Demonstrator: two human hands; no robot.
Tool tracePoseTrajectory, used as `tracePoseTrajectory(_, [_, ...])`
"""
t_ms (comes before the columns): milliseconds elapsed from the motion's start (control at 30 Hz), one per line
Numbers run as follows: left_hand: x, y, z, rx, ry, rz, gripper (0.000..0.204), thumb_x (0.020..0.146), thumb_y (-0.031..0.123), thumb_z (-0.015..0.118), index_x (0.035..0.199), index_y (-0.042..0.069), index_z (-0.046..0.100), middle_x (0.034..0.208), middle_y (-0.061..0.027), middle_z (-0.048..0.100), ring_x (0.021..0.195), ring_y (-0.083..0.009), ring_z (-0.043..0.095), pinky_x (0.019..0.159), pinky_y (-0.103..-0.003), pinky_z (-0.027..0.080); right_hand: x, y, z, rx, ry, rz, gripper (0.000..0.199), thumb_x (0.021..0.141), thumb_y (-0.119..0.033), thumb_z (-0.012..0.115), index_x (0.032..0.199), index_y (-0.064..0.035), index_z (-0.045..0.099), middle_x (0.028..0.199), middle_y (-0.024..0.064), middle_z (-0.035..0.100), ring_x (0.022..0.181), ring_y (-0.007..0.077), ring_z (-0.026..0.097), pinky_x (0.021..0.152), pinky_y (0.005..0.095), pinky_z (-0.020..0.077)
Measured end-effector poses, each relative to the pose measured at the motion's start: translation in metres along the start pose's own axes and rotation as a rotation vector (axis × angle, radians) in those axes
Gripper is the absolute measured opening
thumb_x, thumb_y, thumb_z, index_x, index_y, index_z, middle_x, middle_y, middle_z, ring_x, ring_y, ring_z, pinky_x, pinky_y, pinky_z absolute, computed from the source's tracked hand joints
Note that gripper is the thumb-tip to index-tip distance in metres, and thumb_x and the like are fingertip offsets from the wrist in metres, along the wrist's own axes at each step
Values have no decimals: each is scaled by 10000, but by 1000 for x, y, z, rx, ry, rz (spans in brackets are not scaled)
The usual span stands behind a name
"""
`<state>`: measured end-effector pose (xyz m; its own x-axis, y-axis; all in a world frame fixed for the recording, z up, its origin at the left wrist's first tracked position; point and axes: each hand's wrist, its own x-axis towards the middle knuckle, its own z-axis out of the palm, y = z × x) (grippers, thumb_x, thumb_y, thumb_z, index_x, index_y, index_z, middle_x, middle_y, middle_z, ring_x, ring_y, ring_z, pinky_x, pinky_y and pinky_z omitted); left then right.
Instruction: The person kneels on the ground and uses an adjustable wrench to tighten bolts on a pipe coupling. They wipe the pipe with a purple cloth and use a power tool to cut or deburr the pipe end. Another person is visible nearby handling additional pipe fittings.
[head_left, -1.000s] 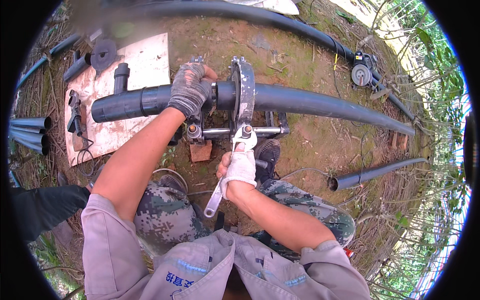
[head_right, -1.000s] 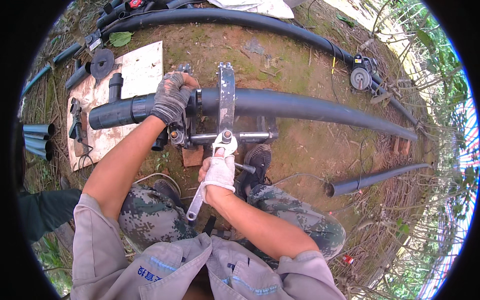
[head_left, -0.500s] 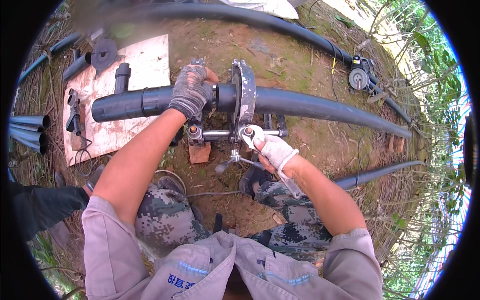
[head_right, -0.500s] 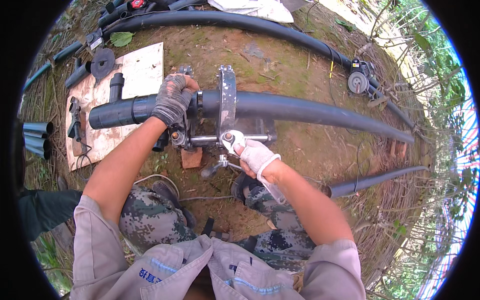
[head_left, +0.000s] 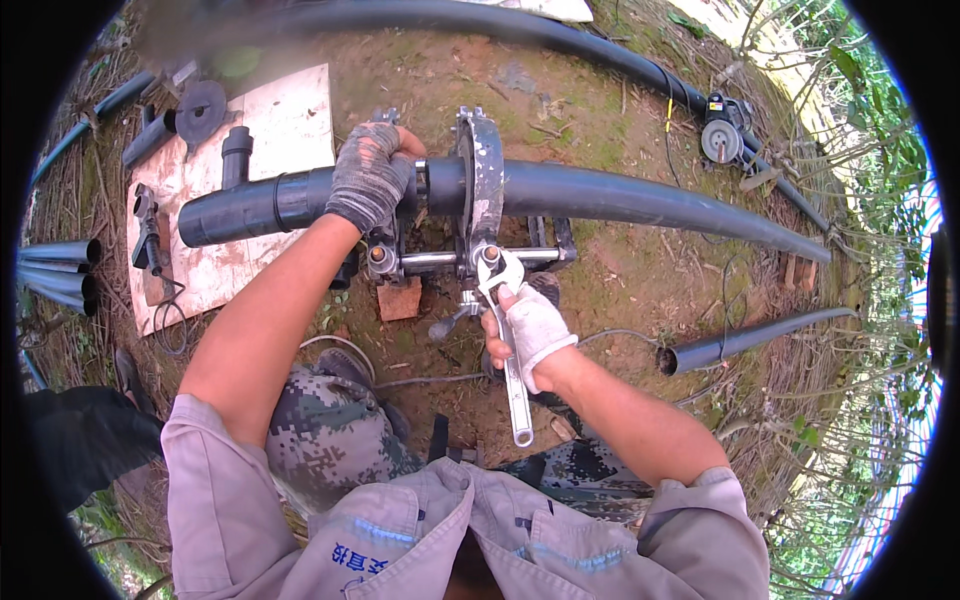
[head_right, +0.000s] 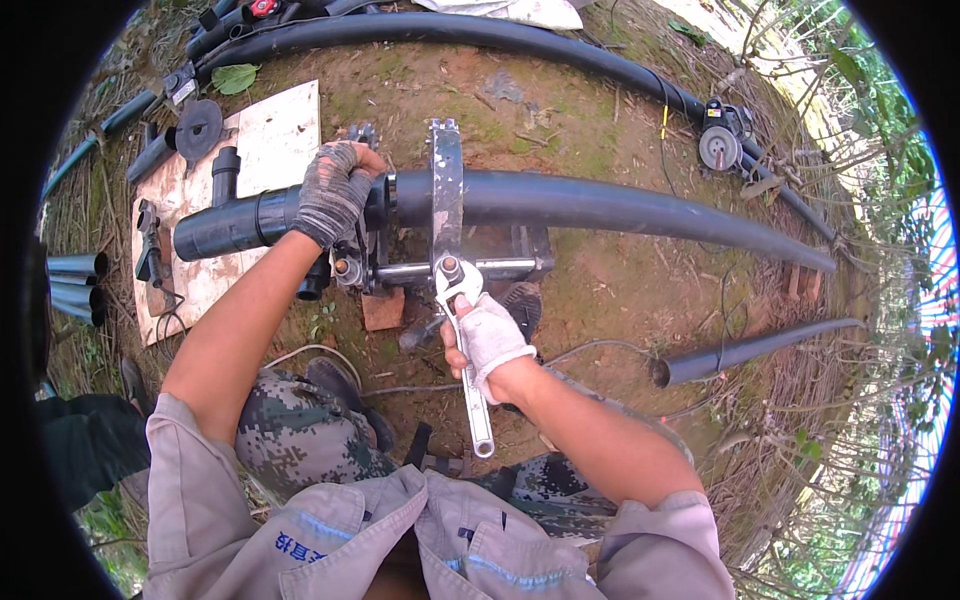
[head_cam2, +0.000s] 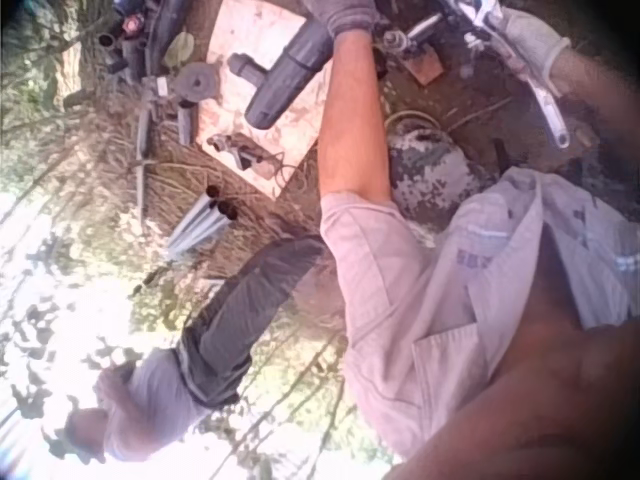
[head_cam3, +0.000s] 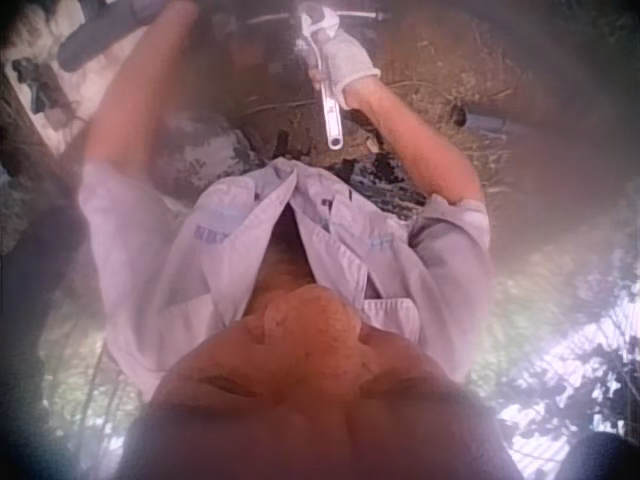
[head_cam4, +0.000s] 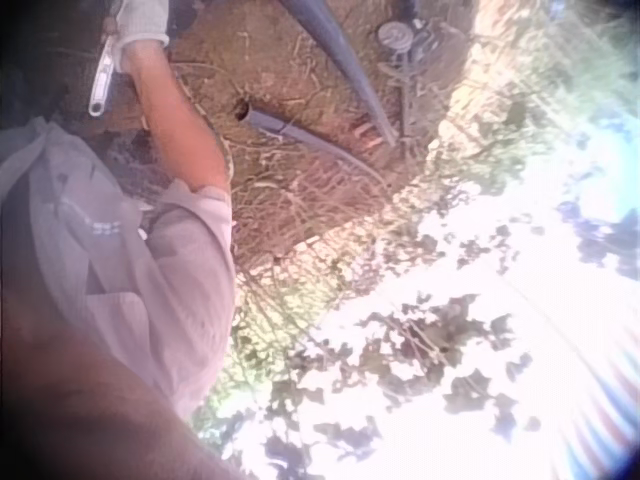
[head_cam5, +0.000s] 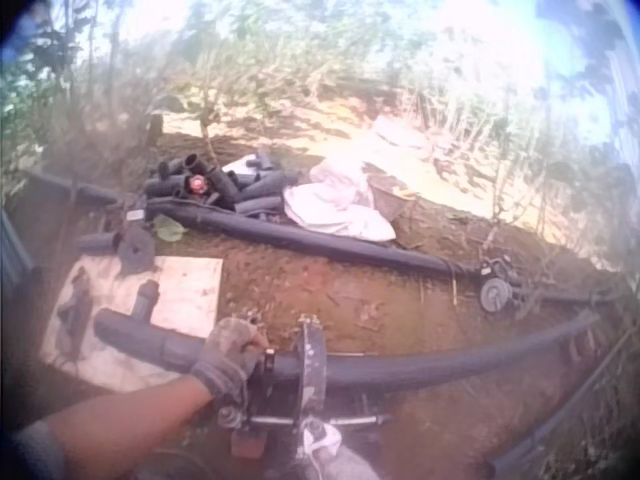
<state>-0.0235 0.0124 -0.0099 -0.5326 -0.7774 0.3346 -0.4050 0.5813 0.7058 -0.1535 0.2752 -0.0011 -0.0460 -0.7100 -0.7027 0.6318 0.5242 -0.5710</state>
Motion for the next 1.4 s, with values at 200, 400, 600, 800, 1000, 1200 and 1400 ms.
tracePoseTrajectory(200, [-2,7,5,0,28,12,178,758,-89,620,810,55,711,807,-108,695,824,-267,671,804,-360,531,5,3,-11,21,-56,-68,189,1048,-317,518,1018,-132,491,651,49,541,502,198,519,474,332,446])
tracePoseTrajectory(400, [-2,0,4,-3,10,1,179,745,-95,632,812,50,713,815,-110,701,830,-272,676,823,-359,542,-7,-6,-3,-56,82,-16,184,1057,-324,497,1000,-153,461,617,36,495,428,164,426,422,295,347])
tracePoseTrajectory(600, [0,2,4,14,15,15,162,752,-67,641,818,54,727,826,-128,713,823,-280,690,809,-362,550,12,-69,-46,-496,-228,27,300,1006,-381,601,977,-92,526,562,6,473,419,96,404,388,256,306])
tracePoseTrajectory(800, [-1,-2,7,1,9,2,171,743,-84,637,812,53,713,833,-111,707,852,-273,680,833,-361,544,31,-90,-52,-663,-315,96,374,980,-448,625,941,-88,532,547,5,477,404,94,390,381,259,290])
tracePoseTrajectory(1000, [-3,4,2,29,25,-38,177,749,-74,637,825,64,718,845,-108,702,853,-268,678,837,-363,541,25,-53,-41,-513,-159,18,350,972,-455,628,991,-107,593,501,-6,462,366,101,384,364,253,255])
tracePoseTrajectory(1200, [-1,5,5,11,22,-95,155,771,-46,658,843,74,725,828,-107,713,813,-262,690,798,-356,551,14,-19,-16,-305,27,-91,307,1005,-426,588,933,-135,521,508,-1,428,362,126,361,352,275,264])
tracePoseTrajectory(1400, [-3,7,9,28,8,-51,167,768,-57,657,862,65,722,829,-101,718,793,-238,691,786,-351,553,31,54,53,302,233,-272,389,1032,-539,454,921,-167,421,552,19,429,411,156,397,410,328,342])
